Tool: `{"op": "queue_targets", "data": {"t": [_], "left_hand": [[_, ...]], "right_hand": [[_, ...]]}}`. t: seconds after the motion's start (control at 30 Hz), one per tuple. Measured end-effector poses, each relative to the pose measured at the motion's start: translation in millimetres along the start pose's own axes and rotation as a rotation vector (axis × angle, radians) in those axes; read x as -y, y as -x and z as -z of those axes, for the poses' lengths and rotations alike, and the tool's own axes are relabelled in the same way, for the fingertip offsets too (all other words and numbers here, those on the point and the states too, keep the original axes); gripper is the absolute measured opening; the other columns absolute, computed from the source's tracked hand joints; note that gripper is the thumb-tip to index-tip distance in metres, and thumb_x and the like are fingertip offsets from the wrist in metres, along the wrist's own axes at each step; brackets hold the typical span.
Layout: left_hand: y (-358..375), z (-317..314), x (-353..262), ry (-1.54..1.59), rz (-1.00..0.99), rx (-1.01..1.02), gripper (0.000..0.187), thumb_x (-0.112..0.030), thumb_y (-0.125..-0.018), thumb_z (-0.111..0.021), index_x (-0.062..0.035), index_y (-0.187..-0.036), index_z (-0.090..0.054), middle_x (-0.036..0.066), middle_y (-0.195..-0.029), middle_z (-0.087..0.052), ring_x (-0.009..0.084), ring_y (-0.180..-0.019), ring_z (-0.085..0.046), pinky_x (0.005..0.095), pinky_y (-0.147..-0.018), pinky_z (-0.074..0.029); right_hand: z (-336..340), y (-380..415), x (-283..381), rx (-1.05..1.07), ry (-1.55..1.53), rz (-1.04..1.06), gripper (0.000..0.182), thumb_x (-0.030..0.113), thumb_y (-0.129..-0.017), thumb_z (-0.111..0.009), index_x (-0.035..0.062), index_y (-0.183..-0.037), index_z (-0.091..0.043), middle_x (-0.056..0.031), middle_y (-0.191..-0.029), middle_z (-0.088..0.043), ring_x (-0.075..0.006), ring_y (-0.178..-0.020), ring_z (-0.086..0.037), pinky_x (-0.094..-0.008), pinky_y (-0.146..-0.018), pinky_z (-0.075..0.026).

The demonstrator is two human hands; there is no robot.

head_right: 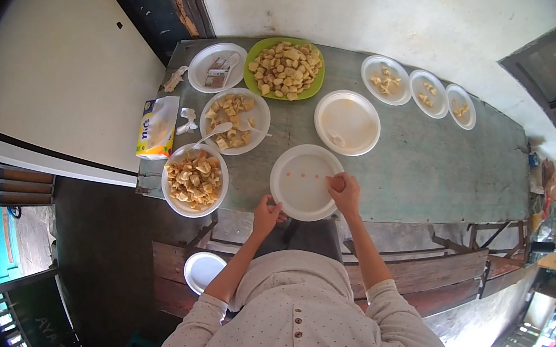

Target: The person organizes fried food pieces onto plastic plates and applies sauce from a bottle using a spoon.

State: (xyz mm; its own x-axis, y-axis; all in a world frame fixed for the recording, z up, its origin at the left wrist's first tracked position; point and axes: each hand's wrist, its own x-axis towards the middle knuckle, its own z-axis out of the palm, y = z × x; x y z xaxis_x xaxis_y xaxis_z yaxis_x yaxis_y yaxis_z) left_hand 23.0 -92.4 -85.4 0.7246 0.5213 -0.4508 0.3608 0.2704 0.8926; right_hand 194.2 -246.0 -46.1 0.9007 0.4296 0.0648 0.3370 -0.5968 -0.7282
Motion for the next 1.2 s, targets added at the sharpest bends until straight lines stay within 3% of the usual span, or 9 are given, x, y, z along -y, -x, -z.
{"op": "queue_targets", "data": {"t": [0.23, 0.37, 0.4, 0.53, 0.63, 0.73, 0.77, 1.0, 1.2], "left_hand": [[-1.1, -1.1, 4.4, 0.048, 0.001, 0.001, 0.031, -0.014, -0.084, -0.055, 0.0037, -0.106, -0.042, 0.012, -0.065, -0.062, 0.0152, -0.051, -0.061, 0.0242, -0.043, -0.049], [1.2, 2.9, 0.5, 0.076, 0.075, -0.025, 0.034, -0.018, -0.084, -0.055, 0.0031, -0.108, -0.044, 0.011, -0.062, -0.061, 0.0158, -0.052, -0.061, 0.026, -0.047, -0.049], [1.3, 5.3, 3.4, -0.079, -0.014, -0.12, 0.035, -0.019, -0.084, -0.056, 0.0024, -0.109, -0.045, 0.011, -0.066, -0.061, 0.016, -0.055, -0.061, 0.027, -0.052, -0.049], [12.1, 9.0, -21.3, -0.343, -0.431, -0.4, 0.036, -0.021, -0.083, -0.058, 0.0008, -0.109, -0.047, 0.013, -0.085, -0.06, 0.0168, -0.071, -0.059, 0.0286, -0.065, -0.046], [25.7, 9.3, -48.0, 0.008, -0.239, -0.045, 0.038, -0.022, -0.083, -0.058, 0.0005, -0.11, -0.047, 0.012, -0.098, -0.056, 0.0161, -0.079, -0.056, 0.0266, -0.067, -0.045], [41.1, -2.6, -79.9, 0.131, -0.259, 0.034, 0.038, -0.023, -0.083, -0.058, 0.0012, -0.111, -0.046, 0.011, -0.098, -0.055, 0.015, -0.081, -0.055, 0.0253, -0.066, -0.045], [45.4, -6.7, -89.5, 0.067, -0.371, -0.108, 0.041, -0.023, -0.084, -0.058, 0.0019, -0.113, -0.044, 0.01, -0.096, -0.055, 0.014, -0.08, -0.054, 0.0244, -0.065, -0.045], [23.7, 31.5, -70.3, 0.265, -0.39, -0.452, 0.04, -0.014, -0.083, -0.058, 0.0034, -0.115, -0.041, 0.011, -0.099, -0.053, 0.0157, -0.083, -0.055, 0.0257, -0.067, -0.046], [12.1, 47.6, -54.0, -0.063, -0.35, -0.615, 0.045, -0.01, -0.081, -0.059, 0.0034, -0.118, -0.037, 0.015, -0.104, -0.049, 0.0221, -0.093, -0.055, 0.0322, -0.074, -0.047]], "right_hand": [[-1.4, 2.4, -11.0, -0.077, -0.039, 0.02, 0.03, 0.007, -0.057, -0.067, 0.004, -0.085, -0.058, -0.0099, -0.08, -0.058, -0.0244, -0.073, -0.057, -0.0315, -0.067, -0.047], [18.0, 5.4, 2.6, -0.03, -0.68, -0.369, 0.035, 0.003, -0.063, -0.062, 0.0073, -0.097, -0.053, -0.0025, -0.073, -0.053, -0.0133, -0.059, -0.051, -0.0249, -0.053, -0.044], [28.3, 5.9, 15.1, 0.06, -1.008, -0.575, 0.038, 0.002, -0.065, -0.059, 0.0084, -0.102, -0.051, 0.0002, -0.071, -0.051, -0.0104, -0.056, -0.048, -0.0241, -0.052, -0.042], [26.5, 12.8, 43.7, 0.183, -1.366, -0.548, 0.041, 0.01, -0.07, -0.053, 0.0149, -0.11, -0.043, -0.0024, -0.082, -0.052, -0.0088, -0.06, -0.049, -0.021, -0.049, -0.043], [0.7, 18.9, 76.0, 0.26, -1.369, -0.5, 0.043, 0.015, -0.07, -0.053, 0.0162, -0.112, -0.041, -0.005, -0.097, -0.051, -0.0149, -0.077, -0.053, -0.0278, -0.067, -0.048], [-32.7, 19.6, 116.7, 0.398, -1.537, -0.445, 0.044, 0.016, -0.071, -0.053, 0.0145, -0.113, -0.041, -0.0075, -0.106, -0.048, -0.0203, -0.093, -0.051, -0.0345, -0.079, -0.046], [-37.8, 18.2, 125.0, 0.56, -1.584, -0.419, 0.043, 0.019, -0.074, -0.052, 0.0124, -0.115, -0.041, -0.0077, -0.105, -0.048, -0.0211, -0.094, -0.051, -0.0335, -0.084, -0.043], [-75.8, -7.9, 157.3, 0.751, -1.062, -0.022, 0.035, 0.012, -0.084, -0.049, 0.01, -0.118, -0.042, -0.007, -0.103, -0.052, -0.0124, -0.098, -0.049, -0.0271, -0.086, -0.038], [-115.4, -33.3, 146.7, 0.76, -0.847, 0.112, 0.04, 0.001, -0.08, -0.054, 0.0083, -0.118, -0.045, -0.0072, -0.096, -0.059, -0.0138, -0.093, -0.054, -0.0289, -0.085, -0.04]]}}
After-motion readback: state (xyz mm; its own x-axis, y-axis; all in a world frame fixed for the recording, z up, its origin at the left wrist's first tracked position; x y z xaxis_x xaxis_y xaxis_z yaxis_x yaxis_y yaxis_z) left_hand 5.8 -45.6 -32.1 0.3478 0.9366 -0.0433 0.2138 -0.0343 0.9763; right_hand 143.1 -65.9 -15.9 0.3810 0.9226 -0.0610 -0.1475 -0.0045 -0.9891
